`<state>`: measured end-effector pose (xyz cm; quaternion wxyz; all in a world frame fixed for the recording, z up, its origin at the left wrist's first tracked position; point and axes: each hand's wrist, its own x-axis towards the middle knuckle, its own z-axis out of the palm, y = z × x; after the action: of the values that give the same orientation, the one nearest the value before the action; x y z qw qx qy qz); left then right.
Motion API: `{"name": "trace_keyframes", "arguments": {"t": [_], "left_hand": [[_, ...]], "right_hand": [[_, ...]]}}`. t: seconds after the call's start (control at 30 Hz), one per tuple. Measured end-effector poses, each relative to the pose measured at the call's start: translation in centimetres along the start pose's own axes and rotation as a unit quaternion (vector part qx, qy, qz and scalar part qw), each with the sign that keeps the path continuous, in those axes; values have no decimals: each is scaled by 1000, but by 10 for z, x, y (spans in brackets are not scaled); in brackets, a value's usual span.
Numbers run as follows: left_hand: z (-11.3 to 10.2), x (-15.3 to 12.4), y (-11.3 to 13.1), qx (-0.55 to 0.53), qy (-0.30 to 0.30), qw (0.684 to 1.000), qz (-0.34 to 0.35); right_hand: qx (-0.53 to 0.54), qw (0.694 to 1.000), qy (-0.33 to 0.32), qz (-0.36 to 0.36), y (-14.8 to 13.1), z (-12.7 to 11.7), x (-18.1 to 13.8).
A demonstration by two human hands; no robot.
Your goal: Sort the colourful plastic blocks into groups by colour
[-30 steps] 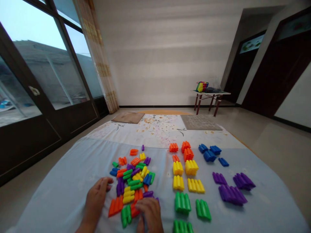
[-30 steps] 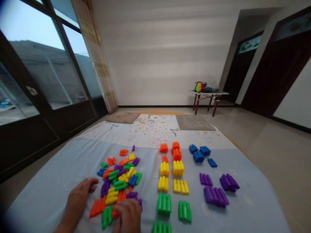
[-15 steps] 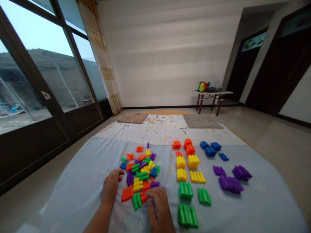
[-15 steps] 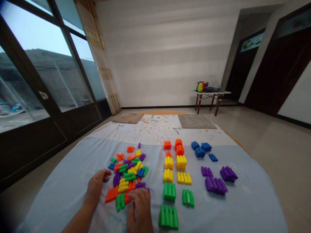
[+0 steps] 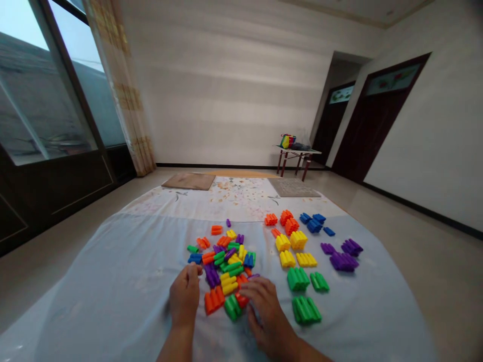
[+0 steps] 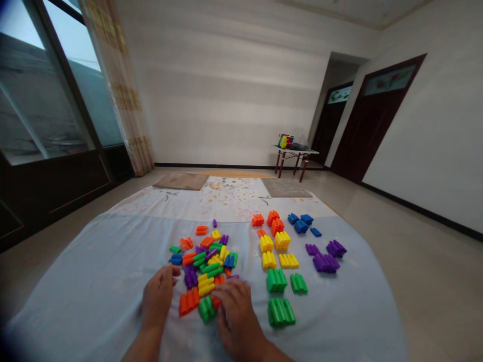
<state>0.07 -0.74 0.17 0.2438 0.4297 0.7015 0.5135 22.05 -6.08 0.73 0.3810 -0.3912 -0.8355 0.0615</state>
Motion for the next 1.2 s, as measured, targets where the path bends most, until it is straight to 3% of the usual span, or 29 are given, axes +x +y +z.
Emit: {"name": "trace_keyframes", "arguments": {"t": [0.17, 0.3, 0.37, 0.53, 0.7, 0.83, 0.93, 1.2], "left_hand": [[0, 3, -1, 4, -12, 1000, -4], [-2, 6, -3, 26, -22, 999, 4], [-2, 8, -5, 30, -30, 999, 6], [0, 8, -4, 30, -31, 999, 9], [1, 4, 2, 41, -13, 999, 16], [3, 2, 4, 50, 2, 999, 21], [4, 2, 4, 50, 6, 999, 16], [3, 0, 12, -1, 23, 999, -36]], "right_hand": [[-59, 993, -97, -21, -11, 13, 48], [-123, 965, -229, -36, -7, 19, 79], [-138, 955, -257, -51, -3, 18, 86], [-89, 976, -191, -58, 5, 2, 74], [43, 995, -87, 37, 6, -35, 31], [105, 980, -151, 73, 4, -53, 3], [103, 973, -194, 69, 5, -49, -7], [95, 986, -108, 83, 12, -39, -17]]}}
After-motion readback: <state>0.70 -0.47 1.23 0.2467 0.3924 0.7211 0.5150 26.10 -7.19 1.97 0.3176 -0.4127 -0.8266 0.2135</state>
